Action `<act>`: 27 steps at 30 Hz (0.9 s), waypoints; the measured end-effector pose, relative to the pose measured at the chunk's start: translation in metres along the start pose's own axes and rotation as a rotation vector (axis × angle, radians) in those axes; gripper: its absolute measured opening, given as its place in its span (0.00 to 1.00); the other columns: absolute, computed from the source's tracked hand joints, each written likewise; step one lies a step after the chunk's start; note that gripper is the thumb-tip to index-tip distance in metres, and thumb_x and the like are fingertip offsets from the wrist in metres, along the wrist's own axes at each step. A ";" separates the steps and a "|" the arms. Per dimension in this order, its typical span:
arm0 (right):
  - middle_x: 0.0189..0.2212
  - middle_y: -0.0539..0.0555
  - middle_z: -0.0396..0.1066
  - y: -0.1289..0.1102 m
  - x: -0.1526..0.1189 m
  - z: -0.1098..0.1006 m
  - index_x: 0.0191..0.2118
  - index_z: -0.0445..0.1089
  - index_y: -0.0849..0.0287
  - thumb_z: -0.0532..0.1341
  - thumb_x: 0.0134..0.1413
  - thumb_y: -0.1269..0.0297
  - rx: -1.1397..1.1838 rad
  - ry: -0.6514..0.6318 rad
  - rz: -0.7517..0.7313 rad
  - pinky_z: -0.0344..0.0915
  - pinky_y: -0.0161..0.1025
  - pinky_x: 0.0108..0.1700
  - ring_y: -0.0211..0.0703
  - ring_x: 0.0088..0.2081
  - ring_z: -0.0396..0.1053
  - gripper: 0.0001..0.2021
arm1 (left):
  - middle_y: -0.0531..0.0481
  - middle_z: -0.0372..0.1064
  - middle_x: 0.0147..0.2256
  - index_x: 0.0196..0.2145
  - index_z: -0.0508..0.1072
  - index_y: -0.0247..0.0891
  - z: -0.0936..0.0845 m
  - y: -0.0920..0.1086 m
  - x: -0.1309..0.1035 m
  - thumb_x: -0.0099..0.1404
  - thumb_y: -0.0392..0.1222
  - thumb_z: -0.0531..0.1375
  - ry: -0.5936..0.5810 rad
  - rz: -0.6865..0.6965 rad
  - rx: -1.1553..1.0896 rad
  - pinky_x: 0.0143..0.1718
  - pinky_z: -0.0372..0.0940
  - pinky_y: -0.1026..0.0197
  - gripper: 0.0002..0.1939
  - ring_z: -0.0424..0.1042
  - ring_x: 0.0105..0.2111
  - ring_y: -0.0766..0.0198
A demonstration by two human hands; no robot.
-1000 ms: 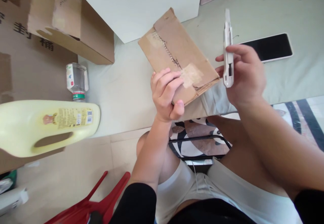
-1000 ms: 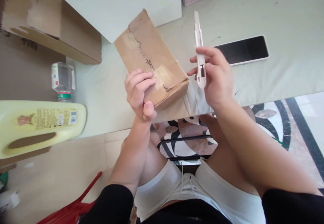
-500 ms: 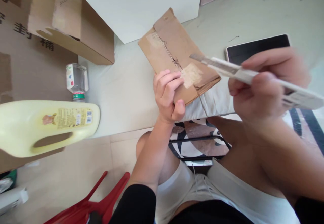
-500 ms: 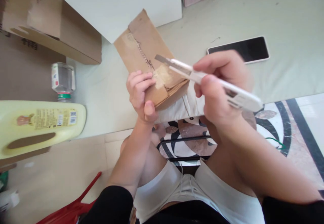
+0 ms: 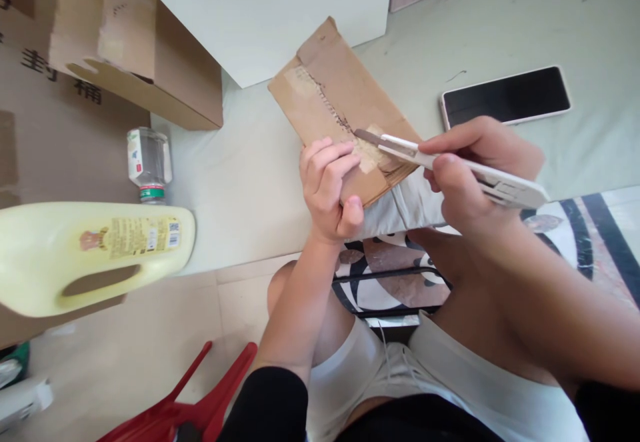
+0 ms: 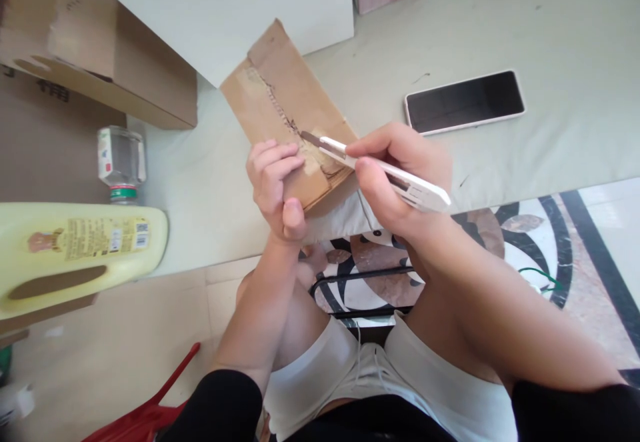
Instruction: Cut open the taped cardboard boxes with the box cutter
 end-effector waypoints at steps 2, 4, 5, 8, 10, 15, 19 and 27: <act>0.21 0.45 0.69 0.002 0.001 0.000 0.32 0.76 0.56 0.61 0.53 0.71 0.021 -0.004 -0.002 0.56 0.33 0.23 0.30 0.20 0.62 0.06 | 0.45 0.71 0.45 0.45 0.70 0.41 0.000 0.000 0.000 0.70 0.53 0.45 0.000 0.009 -0.011 0.58 0.61 0.43 0.20 0.68 0.50 0.52; 0.21 0.46 0.68 0.005 0.002 -0.001 0.32 0.76 0.56 0.60 0.53 0.71 0.053 -0.004 -0.001 0.56 0.35 0.24 0.32 0.21 0.62 0.07 | 0.45 0.72 0.45 0.45 0.70 0.41 -0.001 0.000 0.001 0.70 0.52 0.45 -0.003 0.020 -0.023 0.58 0.62 0.43 0.19 0.69 0.49 0.53; 0.20 0.45 0.66 0.007 0.003 -0.001 0.32 0.75 0.55 0.60 0.52 0.71 0.075 -0.008 0.003 0.56 0.35 0.24 0.32 0.20 0.61 0.07 | 0.44 0.72 0.45 0.46 0.70 0.40 -0.001 0.000 0.001 0.71 0.52 0.45 -0.003 0.024 -0.028 0.58 0.62 0.44 0.19 0.69 0.49 0.53; 0.19 0.45 0.63 0.017 0.005 0.000 0.32 0.74 0.54 0.61 0.54 0.70 0.138 -0.032 0.046 0.55 0.36 0.24 0.33 0.19 0.59 0.05 | 0.46 0.72 0.45 0.46 0.70 0.41 -0.001 0.001 -0.001 0.71 0.51 0.45 -0.010 0.014 -0.018 0.59 0.62 0.44 0.19 0.70 0.49 0.54; 0.18 0.45 0.62 0.022 0.006 0.001 0.31 0.73 0.53 0.61 0.55 0.67 0.179 -0.037 0.070 0.54 0.37 0.25 0.34 0.19 0.58 0.04 | 0.46 0.72 0.46 0.46 0.70 0.42 -0.001 0.003 -0.002 0.71 0.51 0.45 -0.014 0.000 0.001 0.60 0.62 0.44 0.19 0.70 0.49 0.55; 0.16 0.44 0.59 0.029 0.006 -0.005 0.28 0.72 0.54 0.59 0.52 0.69 0.323 -0.017 0.120 0.54 0.37 0.26 0.33 0.17 0.53 0.06 | 0.43 0.71 0.48 0.49 0.70 0.39 0.002 0.025 -0.005 0.71 0.58 0.47 -0.092 -0.007 0.063 0.61 0.62 0.43 0.23 0.69 0.52 0.53; 0.14 0.45 0.59 0.023 0.007 -0.024 0.22 0.70 0.56 0.57 0.47 0.70 0.393 0.043 0.083 0.52 0.37 0.24 0.32 0.16 0.51 0.08 | 0.41 0.71 0.49 0.51 0.68 0.39 0.007 0.051 -0.010 0.68 0.60 0.51 -0.203 -0.002 0.102 0.61 0.62 0.40 0.24 0.68 0.54 0.50; 0.09 0.45 0.53 0.018 -0.004 -0.063 0.17 0.70 0.58 0.55 0.45 0.70 0.415 0.150 0.070 0.42 0.38 0.19 0.32 0.13 0.47 0.11 | 0.42 0.71 0.50 0.51 0.67 0.42 0.015 0.083 -0.023 0.65 0.63 0.57 -0.332 0.004 0.089 0.60 0.64 0.37 0.25 0.69 0.55 0.49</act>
Point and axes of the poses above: each hand's wrist, its own x-axis towards the middle knuckle, its own z-axis out of the palm, y = z × x, the point moved 7 cm from there along x, towards the middle knuckle
